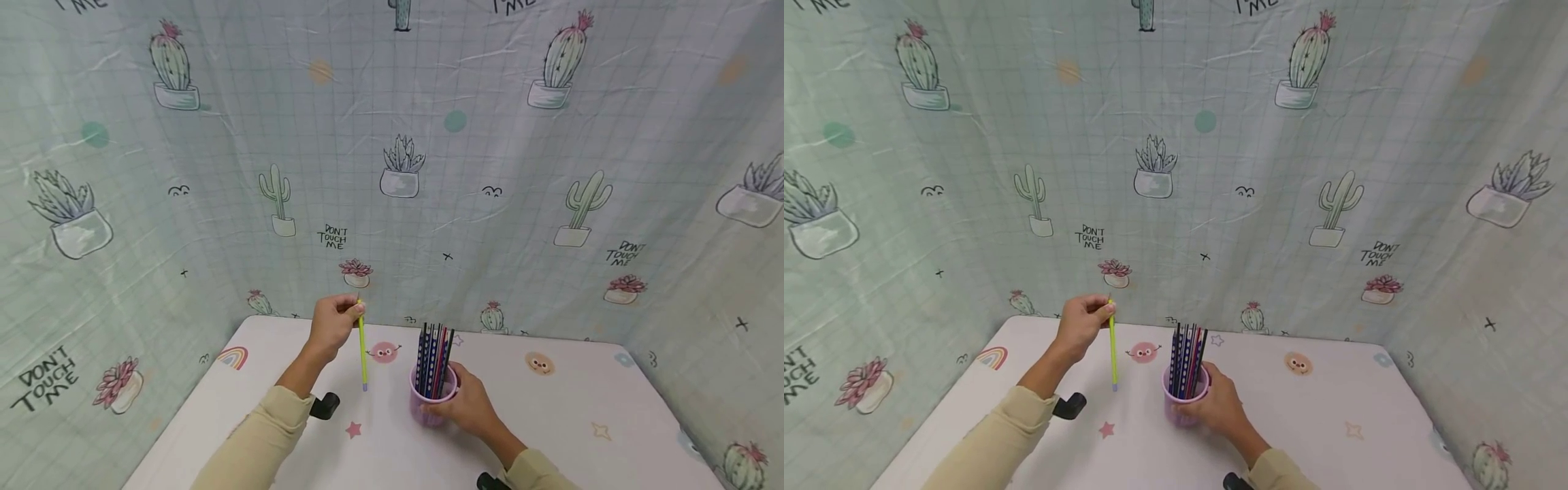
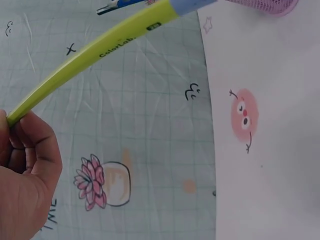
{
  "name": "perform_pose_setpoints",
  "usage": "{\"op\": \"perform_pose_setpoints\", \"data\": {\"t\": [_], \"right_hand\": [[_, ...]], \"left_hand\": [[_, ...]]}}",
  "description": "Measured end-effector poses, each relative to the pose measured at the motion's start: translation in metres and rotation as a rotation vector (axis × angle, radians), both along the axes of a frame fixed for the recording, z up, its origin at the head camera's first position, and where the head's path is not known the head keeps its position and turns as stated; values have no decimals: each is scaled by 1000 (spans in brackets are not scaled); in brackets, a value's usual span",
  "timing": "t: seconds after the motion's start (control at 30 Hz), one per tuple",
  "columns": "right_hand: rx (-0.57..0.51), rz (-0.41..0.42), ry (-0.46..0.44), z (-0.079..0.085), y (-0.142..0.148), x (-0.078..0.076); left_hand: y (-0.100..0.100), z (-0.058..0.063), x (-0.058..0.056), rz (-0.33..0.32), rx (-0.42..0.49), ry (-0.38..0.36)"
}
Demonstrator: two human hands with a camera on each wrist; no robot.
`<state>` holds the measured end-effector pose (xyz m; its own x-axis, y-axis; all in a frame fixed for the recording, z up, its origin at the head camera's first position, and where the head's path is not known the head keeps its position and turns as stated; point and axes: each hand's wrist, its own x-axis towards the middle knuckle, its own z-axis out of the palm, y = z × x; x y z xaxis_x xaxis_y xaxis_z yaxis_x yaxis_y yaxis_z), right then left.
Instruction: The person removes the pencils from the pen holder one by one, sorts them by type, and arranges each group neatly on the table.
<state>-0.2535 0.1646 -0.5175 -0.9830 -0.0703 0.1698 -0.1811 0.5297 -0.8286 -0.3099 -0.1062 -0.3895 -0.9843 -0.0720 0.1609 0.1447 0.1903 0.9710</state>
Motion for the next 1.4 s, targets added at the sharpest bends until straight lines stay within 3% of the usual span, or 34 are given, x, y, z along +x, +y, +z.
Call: {"op": "perform_pose_setpoints", "data": {"t": [0.83, 1.4], "right_hand": [[9, 6, -18, 0, 0, -1], [-15, -2, -14, -2, 1, -2]], "left_hand": [[-36, -15, -2, -21, 15, -193], [-60, -34, 2, -26, -21, -266]]}}
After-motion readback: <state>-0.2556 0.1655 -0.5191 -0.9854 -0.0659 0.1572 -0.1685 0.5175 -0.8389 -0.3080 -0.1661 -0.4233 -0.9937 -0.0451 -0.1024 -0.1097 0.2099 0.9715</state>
